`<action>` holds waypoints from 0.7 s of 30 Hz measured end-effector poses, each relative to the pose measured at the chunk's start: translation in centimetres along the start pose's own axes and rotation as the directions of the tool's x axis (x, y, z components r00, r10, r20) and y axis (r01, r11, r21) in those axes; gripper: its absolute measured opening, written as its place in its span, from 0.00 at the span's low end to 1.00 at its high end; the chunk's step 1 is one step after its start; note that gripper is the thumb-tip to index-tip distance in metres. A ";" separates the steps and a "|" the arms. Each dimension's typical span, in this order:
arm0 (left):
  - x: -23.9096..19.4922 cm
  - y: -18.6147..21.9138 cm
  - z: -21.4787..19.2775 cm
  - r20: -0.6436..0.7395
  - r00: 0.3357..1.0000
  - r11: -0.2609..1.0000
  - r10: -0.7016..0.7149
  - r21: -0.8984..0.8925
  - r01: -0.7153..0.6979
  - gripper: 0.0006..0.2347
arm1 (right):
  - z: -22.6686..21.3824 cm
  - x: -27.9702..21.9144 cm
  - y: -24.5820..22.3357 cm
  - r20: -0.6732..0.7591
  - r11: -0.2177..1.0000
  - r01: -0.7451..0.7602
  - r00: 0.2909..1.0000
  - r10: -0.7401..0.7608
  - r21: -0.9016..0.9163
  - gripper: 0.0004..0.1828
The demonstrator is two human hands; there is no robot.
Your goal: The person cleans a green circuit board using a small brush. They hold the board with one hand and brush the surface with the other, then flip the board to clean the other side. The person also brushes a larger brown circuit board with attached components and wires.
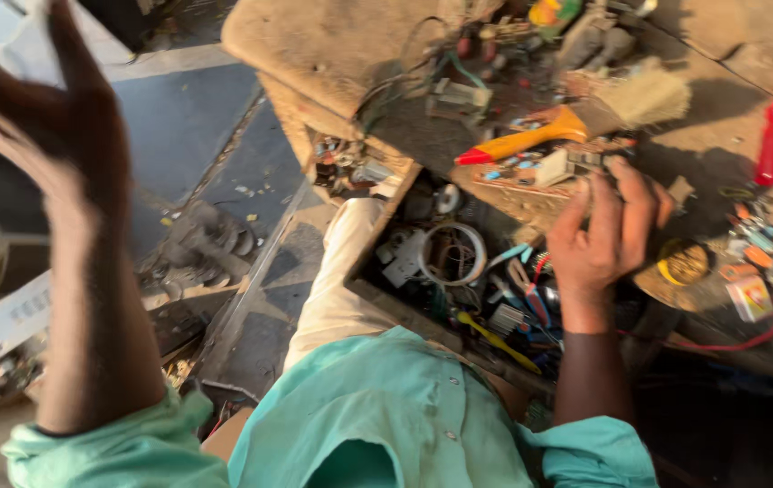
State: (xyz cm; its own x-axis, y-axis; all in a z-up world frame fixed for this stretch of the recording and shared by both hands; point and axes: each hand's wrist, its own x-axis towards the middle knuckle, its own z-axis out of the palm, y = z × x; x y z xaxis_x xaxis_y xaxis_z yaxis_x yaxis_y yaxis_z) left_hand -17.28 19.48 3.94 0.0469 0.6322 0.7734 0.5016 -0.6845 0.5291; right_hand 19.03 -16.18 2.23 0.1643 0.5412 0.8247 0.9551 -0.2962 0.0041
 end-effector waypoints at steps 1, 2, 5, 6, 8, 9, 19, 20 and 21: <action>-1.9 2.7 2.1 0.039 0.999 0.996 0.029 -0.087 -0.026 0.25 | -0.3 -0.1 -0.1 -0.002 1.000 -0.022 1.000 0.022 -0.007 0.06; -3.7 5.3 4.3 0.065 0.996 0.986 0.055 -0.161 -0.043 0.27 | -0.2 0.2 -0.1 -0.007 1.000 -0.031 1.000 0.031 -0.004 0.06; -6.5 10.9 9.7 0.179 0.974 0.949 0.137 -0.305 -0.078 0.28 | -0.2 0.7 -0.1 -0.025 0.999 -0.043 0.999 0.043 0.006 0.07; -6.8 12.0 10.9 0.225 0.956 0.935 0.189 -0.339 -0.105 0.28 | -0.1 0.8 -0.2 -0.030 0.999 -0.044 0.999 0.044 0.004 0.08; -6.3 13.3 13.6 0.308 0.915 0.920 0.260 -0.366 -0.139 0.22 | 0.3 0.8 -0.1 -0.045 0.999 -0.044 0.998 0.043 -0.005 0.08; -5.6 13.6 14.9 0.357 0.898 0.904 0.257 -0.418 -0.092 0.22 | 0.2 0.6 -0.1 -0.056 0.999 -0.042 0.998 0.041 -0.013 0.08; -1.3 13.3 22.3 0.727 0.682 0.748 0.076 -0.494 0.443 0.24 | 0.3 0.9 -0.1 -0.103 0.982 -0.097 0.991 0.081 -0.165 0.17; -1.4 13.3 21.9 0.736 0.669 0.781 0.104 -0.477 0.403 0.24 | 0.2 0.8 -0.2 -0.088 0.983 -0.096 0.993 0.083 -0.158 0.16; -1.4 13.4 21.6 0.714 0.673 0.796 0.193 -0.515 0.317 0.22 | 0.2 0.6 -0.3 -0.072 0.984 -0.095 0.994 0.085 -0.151 0.15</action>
State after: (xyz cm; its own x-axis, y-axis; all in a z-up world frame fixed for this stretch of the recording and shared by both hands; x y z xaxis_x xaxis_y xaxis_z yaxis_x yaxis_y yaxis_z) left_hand 8.00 17.28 2.39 0.7453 0.5523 0.3735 -0.0305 -0.5314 0.8466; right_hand 18.91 -15.64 2.62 0.2262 0.4558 0.8609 0.8872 -0.4612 0.0111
